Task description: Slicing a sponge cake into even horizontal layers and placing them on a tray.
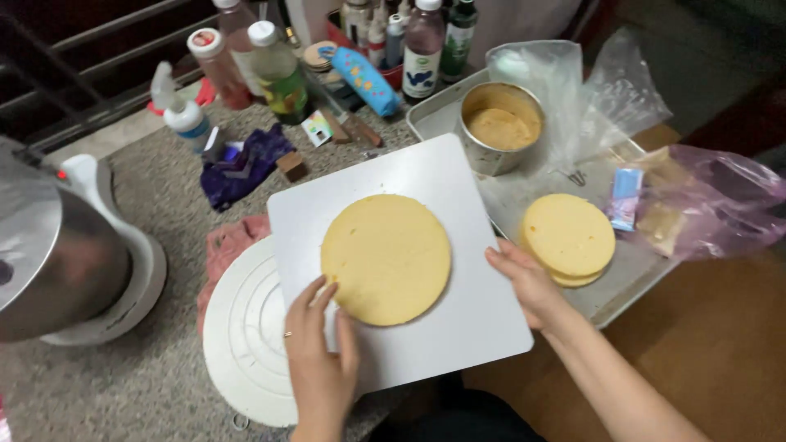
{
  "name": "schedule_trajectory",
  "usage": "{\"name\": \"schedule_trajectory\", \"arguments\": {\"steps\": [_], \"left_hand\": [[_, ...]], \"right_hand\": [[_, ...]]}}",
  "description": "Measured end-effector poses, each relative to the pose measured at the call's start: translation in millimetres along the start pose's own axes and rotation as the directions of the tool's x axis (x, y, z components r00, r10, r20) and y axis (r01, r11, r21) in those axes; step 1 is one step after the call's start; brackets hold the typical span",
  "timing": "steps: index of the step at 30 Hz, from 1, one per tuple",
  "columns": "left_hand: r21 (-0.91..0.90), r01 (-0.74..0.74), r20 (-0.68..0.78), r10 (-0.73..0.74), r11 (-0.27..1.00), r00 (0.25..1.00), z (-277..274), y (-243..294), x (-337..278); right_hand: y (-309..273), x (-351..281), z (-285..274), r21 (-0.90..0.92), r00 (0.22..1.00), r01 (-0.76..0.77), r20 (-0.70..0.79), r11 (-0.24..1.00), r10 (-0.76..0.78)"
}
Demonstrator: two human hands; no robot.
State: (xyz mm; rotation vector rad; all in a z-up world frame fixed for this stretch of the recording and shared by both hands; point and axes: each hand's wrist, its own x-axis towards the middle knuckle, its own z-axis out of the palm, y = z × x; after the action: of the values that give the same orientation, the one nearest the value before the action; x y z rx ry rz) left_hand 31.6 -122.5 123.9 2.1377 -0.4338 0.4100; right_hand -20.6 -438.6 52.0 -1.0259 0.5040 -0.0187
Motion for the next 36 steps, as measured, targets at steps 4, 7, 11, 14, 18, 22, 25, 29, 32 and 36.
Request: {"name": "schedule_trajectory", "arguments": {"steps": [4,7,11,14,18,22,25,29,32,36], "left_hand": [[-0.164,-0.159,0.2,0.19,0.974,0.961,44.8,39.3,14.2],[-0.227,-0.223,0.345,0.292,0.948,0.892,94.5,54.4,29.4],[-0.266,-0.182,0.413,0.282,0.947,0.866,181.8,67.2,54.3],[-0.287,-0.048,0.427,0.172,0.957,0.888,257.0,63.6,78.1],[-0.205,0.112,0.423,-0.015,0.972,0.906,327.7,53.5,105.4],[-0.161,0.166,0.439,-0.08,0.973,0.895,365.9,32.8,102.4],[-0.149,0.233,0.463,-0.141,0.961,0.875,376.0,27.5,100.0],[-0.14,0.315,0.482,-0.213,0.939,0.85,376.7,31.8,103.5],[-0.136,0.327,0.492,-0.222,0.935,0.842,380.0,32.6,106.2],[-0.08,0.418,0.551,-0.31,0.905,0.775,362.3,47.2,113.2]], "right_hand": [[-61.0,-34.1,-50.5,-0.092,0.952,0.159,-0.249,0.983,-0.177],[-128.7,-58.0,-60.6,-0.24,0.811,0.165,-0.519,0.957,-0.27],[-189.6,-30.6,-141.5,-0.415,0.732,0.244,-0.514,0.877,-0.447],[-229.2,16.7,-194.3,-0.445,0.753,0.32,-0.417,0.836,-0.51],[-250.7,98.6,-245.2,-0.457,0.817,0.269,-0.357,0.848,-0.452],[-269.9,119.5,-241.6,-0.504,0.844,0.159,-0.376,0.849,-0.382],[-285.7,117.5,-233.9,-0.492,0.858,0.116,-0.388,0.863,-0.337],[-273.6,124.7,-250.4,-0.507,0.847,0.114,-0.4,0.854,-0.35],[-280.8,117.5,-244.1,-0.477,0.836,0.134,-0.417,0.869,-0.357],[-281.0,113.2,-245.3,-0.448,0.832,0.182,-0.405,0.875,-0.38]]}}
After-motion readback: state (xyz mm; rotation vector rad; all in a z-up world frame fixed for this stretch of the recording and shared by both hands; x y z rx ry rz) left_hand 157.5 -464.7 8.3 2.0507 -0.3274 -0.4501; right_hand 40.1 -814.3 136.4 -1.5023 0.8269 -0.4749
